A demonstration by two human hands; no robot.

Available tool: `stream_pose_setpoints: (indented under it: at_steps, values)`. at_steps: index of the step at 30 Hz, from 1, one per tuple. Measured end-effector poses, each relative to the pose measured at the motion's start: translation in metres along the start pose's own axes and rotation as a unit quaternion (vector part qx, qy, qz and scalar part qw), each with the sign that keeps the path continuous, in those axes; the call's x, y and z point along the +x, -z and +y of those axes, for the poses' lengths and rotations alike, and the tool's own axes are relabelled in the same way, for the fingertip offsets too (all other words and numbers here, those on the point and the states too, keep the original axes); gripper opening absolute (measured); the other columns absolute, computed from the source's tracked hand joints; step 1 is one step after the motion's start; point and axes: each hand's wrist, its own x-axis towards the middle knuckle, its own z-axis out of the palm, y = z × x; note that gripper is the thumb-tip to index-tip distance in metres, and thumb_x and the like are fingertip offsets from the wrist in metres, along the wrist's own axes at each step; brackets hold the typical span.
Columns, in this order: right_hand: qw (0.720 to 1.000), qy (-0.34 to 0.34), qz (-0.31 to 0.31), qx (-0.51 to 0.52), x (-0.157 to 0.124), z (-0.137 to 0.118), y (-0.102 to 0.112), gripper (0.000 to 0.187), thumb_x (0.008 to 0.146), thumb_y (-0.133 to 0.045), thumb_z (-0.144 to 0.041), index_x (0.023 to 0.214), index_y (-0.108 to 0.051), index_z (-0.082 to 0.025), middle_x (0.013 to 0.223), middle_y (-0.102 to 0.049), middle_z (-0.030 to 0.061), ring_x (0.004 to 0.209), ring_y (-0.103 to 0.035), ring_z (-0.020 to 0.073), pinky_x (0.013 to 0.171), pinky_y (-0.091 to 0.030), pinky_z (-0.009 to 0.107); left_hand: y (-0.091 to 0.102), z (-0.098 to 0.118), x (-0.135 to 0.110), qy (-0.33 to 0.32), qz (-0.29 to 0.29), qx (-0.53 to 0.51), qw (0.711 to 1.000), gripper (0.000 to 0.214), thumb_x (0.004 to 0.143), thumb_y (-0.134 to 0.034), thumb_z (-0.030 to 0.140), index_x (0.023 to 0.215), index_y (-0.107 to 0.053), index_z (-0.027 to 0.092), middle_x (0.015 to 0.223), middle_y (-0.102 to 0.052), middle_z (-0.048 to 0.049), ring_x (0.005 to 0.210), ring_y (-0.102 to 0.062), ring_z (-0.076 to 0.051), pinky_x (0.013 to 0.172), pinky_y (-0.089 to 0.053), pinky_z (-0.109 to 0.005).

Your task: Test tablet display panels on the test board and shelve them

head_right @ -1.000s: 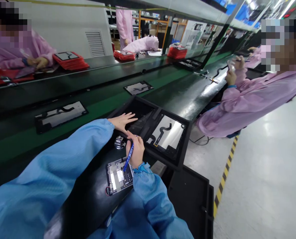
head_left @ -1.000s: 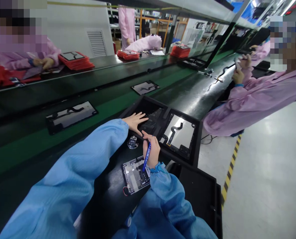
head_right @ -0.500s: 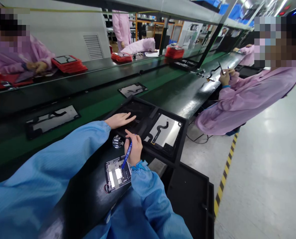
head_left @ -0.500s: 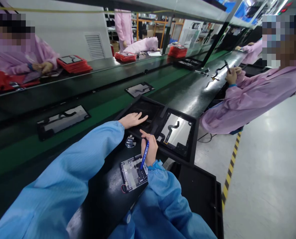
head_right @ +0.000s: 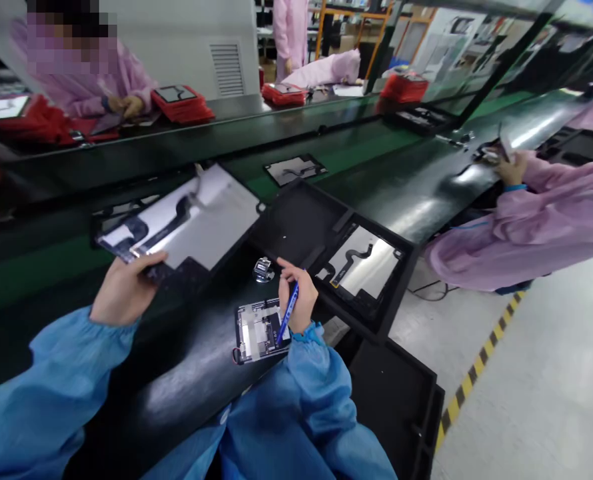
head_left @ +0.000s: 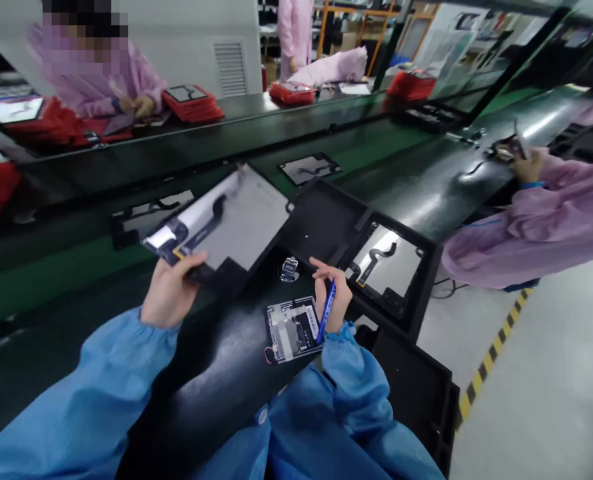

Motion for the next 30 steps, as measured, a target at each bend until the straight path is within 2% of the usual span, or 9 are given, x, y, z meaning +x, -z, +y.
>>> stream_pose_setpoints:
  at_steps: [3, 5, 12, 15, 20, 23, 26, 28, 30]
  values:
    - [0.977, 0.057, -0.205, -0.032, -0.022, -0.020, 0.019, 0.015, 0.087, -0.061, -0.024, 0.102, -0.059, -0.024, 0.115, -0.075, 0.0066, 0.100, -0.069, 0.0223, 0.086, -0.056, 0.039, 0.036, -0.013, -0.044, 0.186, 0.085, -0.113, 0.972, 0.031, 0.062, -0.075, 0.010, 0.088, -0.070, 0.026, 0.086, -0.074, 0.0013, 0.091, -0.071, -0.020, 0.068, -0.060, -0.024]
    - [0.949, 0.096, -0.290, -0.080, -0.040, -0.031, 0.027, 0.036, 0.082, -0.069, -0.030, 0.115, -0.057, -0.025, 0.127, -0.070, 0.0085, 0.114, -0.065, 0.0268, 0.095, -0.055, 0.045, 0.048, -0.023, -0.066, 0.233, 0.131, -0.136, 0.954, 0.033, 0.064, -0.073, 0.005, 0.088, -0.070, 0.028, 0.083, -0.073, 0.0031, 0.090, -0.071, -0.018, 0.066, -0.060, -0.020]
    - [0.919, 0.096, -0.355, -0.140, -0.067, -0.035, 0.025, 0.057, 0.082, -0.073, -0.041, 0.132, -0.052, -0.023, 0.138, -0.062, 0.0131, 0.129, -0.058, 0.0320, 0.104, -0.050, 0.052, 0.055, -0.043, -0.125, 0.266, 0.169, -0.200, 0.928, 0.035, 0.076, -0.070, 0.011, 0.100, -0.072, 0.036, 0.115, -0.073, 0.0034, 0.129, -0.057, -0.022, 0.100, -0.057, -0.035]
    - [0.945, 0.055, -0.311, -0.088, -0.065, -0.036, 0.029, 0.039, 0.090, -0.062, -0.040, 0.124, -0.057, -0.023, 0.128, -0.068, 0.0114, 0.114, -0.067, 0.0286, 0.094, -0.056, 0.045, 0.063, -0.050, -0.149, 0.359, 0.080, -0.230, 0.901, 0.025, 0.084, -0.068, 0.027, 0.106, -0.073, 0.035, 0.127, -0.069, -0.0013, 0.131, -0.056, -0.028, 0.101, -0.056, -0.048]
    - [0.972, -0.109, -0.206, 0.018, -0.061, -0.054, 0.034, 0.034, 0.101, -0.034, -0.040, 0.118, -0.057, -0.022, 0.082, -0.069, 0.0044, 0.064, -0.065, 0.0183, 0.059, -0.052, 0.032, 0.100, -0.044, -0.165, 0.535, -0.232, -0.222, 0.781, 0.046, 0.092, -0.051, 0.056, 0.112, -0.077, 0.023, 0.125, -0.070, -0.0151, 0.116, -0.066, -0.034, 0.088, -0.060, -0.048]
    - [0.950, -0.174, -0.259, 0.033, -0.057, -0.074, 0.019, 0.018, 0.097, -0.049, -0.037, 0.103, -0.057, -0.023, 0.075, -0.064, 0.0005, 0.061, -0.060, 0.0146, 0.056, -0.049, 0.027, 0.118, -0.034, -0.150, 0.458, -0.330, -0.089, 0.821, 0.048, 0.093, -0.049, 0.055, 0.090, -0.082, 0.020, 0.092, -0.077, -0.0188, 0.077, -0.074, -0.030, 0.070, -0.061, -0.042]
    - [0.908, -0.206, -0.362, 0.052, -0.057, -0.097, -0.016, 0.019, 0.092, -0.058, -0.037, 0.079, -0.056, -0.022, 0.061, -0.055, -0.0043, 0.052, -0.053, 0.0106, 0.050, -0.041, 0.023, 0.123, -0.038, -0.120, 0.179, -0.162, 0.149, 0.959, 0.036, 0.091, -0.054, 0.048, 0.082, -0.080, 0.025, 0.083, -0.076, -0.0125, 0.069, -0.070, -0.027, 0.070, -0.060, -0.042]
    - [0.883, -0.224, -0.407, 0.067, -0.063, -0.107, -0.044, 0.026, 0.091, -0.060, -0.038, 0.072, -0.051, -0.022, 0.056, -0.050, -0.0066, 0.049, -0.049, 0.0091, 0.049, -0.039, 0.022, 0.121, -0.051, -0.097, -0.020, -0.054, 0.299, 0.952, 0.025, 0.090, -0.058, 0.038, 0.098, -0.078, 0.027, 0.104, -0.076, -0.0091, 0.098, -0.070, -0.030, 0.095, -0.055, -0.048]
    - [0.872, -0.231, -0.426, 0.072, -0.071, -0.112, -0.067, 0.028, 0.088, -0.063, -0.039, 0.072, -0.048, -0.023, 0.056, -0.049, -0.0080, 0.048, -0.048, 0.0081, 0.050, -0.038, 0.021, 0.120, -0.066, -0.079, -0.129, -0.065, 0.373, 0.916, 0.032, 0.090, -0.055, 0.030, 0.116, -0.072, 0.024, 0.125, -0.070, -0.0081, 0.124, -0.060, -0.030, 0.113, -0.040, -0.052]
